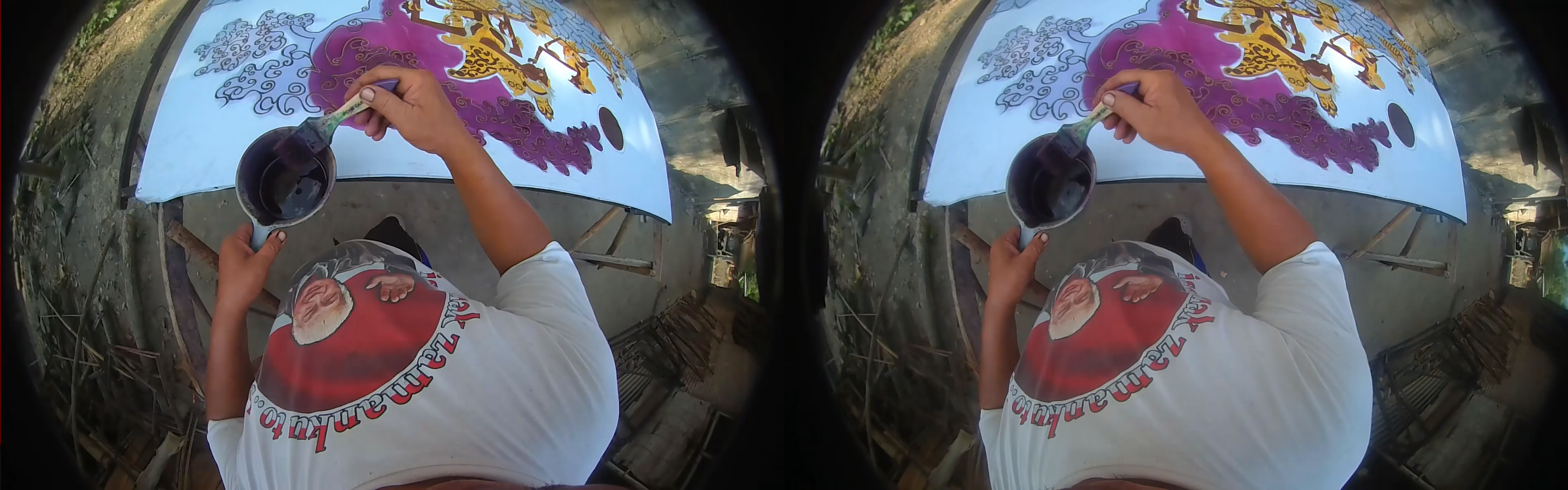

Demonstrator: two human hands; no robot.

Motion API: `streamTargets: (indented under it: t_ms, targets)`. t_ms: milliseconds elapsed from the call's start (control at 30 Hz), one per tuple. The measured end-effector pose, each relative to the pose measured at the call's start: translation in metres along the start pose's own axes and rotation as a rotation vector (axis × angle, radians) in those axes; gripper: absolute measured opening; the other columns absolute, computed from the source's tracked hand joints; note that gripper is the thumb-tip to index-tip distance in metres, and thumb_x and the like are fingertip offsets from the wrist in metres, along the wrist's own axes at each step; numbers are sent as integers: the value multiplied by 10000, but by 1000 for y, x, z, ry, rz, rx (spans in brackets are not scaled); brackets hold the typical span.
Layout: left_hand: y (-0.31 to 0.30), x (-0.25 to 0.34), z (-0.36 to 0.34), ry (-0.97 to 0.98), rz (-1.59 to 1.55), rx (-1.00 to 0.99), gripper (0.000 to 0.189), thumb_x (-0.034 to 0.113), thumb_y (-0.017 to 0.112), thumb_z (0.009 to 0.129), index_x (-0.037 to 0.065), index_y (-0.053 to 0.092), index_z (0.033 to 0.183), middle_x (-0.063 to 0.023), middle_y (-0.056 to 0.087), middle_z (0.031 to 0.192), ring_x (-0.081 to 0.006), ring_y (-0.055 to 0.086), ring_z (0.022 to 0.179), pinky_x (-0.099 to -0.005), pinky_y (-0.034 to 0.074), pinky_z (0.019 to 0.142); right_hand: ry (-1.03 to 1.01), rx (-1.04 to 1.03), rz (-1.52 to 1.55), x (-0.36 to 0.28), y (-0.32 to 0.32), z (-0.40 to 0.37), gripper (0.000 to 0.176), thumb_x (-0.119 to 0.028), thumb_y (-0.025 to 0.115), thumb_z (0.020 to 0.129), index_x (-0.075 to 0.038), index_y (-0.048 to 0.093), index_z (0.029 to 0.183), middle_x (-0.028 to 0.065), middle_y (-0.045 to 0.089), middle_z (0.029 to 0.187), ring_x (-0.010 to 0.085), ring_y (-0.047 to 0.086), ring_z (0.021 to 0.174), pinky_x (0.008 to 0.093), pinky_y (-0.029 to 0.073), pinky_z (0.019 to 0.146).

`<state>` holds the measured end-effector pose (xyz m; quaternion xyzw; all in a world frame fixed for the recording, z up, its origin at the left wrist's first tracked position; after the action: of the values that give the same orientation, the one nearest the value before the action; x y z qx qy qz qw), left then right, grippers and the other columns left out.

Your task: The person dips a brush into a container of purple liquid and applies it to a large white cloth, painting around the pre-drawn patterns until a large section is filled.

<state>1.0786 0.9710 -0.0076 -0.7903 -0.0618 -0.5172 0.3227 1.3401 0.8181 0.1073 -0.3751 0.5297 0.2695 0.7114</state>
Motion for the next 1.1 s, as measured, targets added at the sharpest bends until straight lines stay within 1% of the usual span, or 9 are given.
streamTargets:
  t_ms: [167, 233, 300, 367, 467, 533, 600, 700, 1100]
  targets:
    - [14, 2, 32, 13, -47, -106, 312, 270, 758, 912, -17, 636, 912, 29, 511, 610, -55, 437, 494, -268, 341, 436, -171, -182, -535, 4, 70, -8, 208, -151, 588, 1022, 10, 706, 1081, 108, 727, 844, 112, 670, 653, 258, 543, 556]
    - [15, 13, 40, 41, -29, -105, 333, 279, 761, 910, -27, 630, 922, 26, 501, 600, -61, 438, 484, -272, 344, 429, 274, -57, -69, 46, 55, -8, 208, -149, 583, 1024, 12, 710, 1062, 116, 729, 843, 130, 681, 660, 272, 559, 571]
    - [12, 23, 43, 14, -124, -81, 390, 314, 780, 878, -15, 607, 758, 18, 481, 604, -74, 412, 574, -336, 326, 493, 256, -26, 53, 70, 41, -5, 251, -197, 575, 1034, 14, 694, 1100, 131, 733, 871, 155, 698, 682, 296, 590, 602]
    - [7, 12, 56, 13, -98, -50, 403, 322, 781, 875, -11, 595, 747, 16, 463, 607, -78, 395, 581, -338, 319, 496, 264, 207, 508, 86, 11, -5, 300, -237, 555, 1048, 22, 667, 1148, 153, 734, 910, 186, 714, 723, 325, 619, 641]
    - [2, -15, 75, 8, -50, -2, 417, 328, 784, 869, -2, 573, 726, 16, 429, 615, -88, 367, 595, -341, 305, 499, 252, 361, 717, 107, -25, 4, 283, -212, 544, 1046, 38, 628, 1148, 172, 717, 916, 213, 709, 730, 349, 622, 635]
    - [-11, -26, 82, -2, -25, 26, 420, 326, 787, 866, 4, 562, 717, 17, 414, 620, -93, 354, 602, -342, 298, 500, 253, 406, 722, 132, -46, 22, 270, -214, 543, 1048, 31, 628, 1126, 172, 715, 908, 217, 711, 740, 354, 626, 649]
    - [-21, -25, 85, -14, -31, -7, 389, 279, 768, 901, -68, 630, 1007, 28, 491, 597, -50, 431, 480, -264, 346, 423, 278, 499, 676, 170, -63, 50, 250, -200, 518, 1061, 32, 608, 1091, 171, 703, 909, 230, 713, 773, 360, 638, 688]
    - [-45, -9, 79, -80, -165, 67, 315, 253, 780, 888, -6, 630, 789, 39, 500, 653, -44, 398, 615, -292, 310, 501, 403, 605, 608, 234, -64, 103, 246, -177, 495, 1069, 50, 582, 1109, 188, 690, 944, 247, 713, 769, 362, 645, 679]
    - [-88, -36, 75, -234, -338, 231, 215, 195, 737, 947, 5, 644, 911, 27, 579, 688, -34, 453, 515, -233, 353, 453, 295, 976, 472, 307, -153, 239, 211, -126, 510, 1049, 65, 558, 1125, 197, 677, 891, 259, 713, 704, 353, 633, 602]
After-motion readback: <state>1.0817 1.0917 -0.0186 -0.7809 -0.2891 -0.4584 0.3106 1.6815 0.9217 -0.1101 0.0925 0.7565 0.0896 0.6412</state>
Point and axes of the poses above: each hand's wrist, its own z-axis towards the middle knuckle, its own y-axis out of the palm, x = y × z, the point moved 9 cm from there along z, towards the middle knuckle
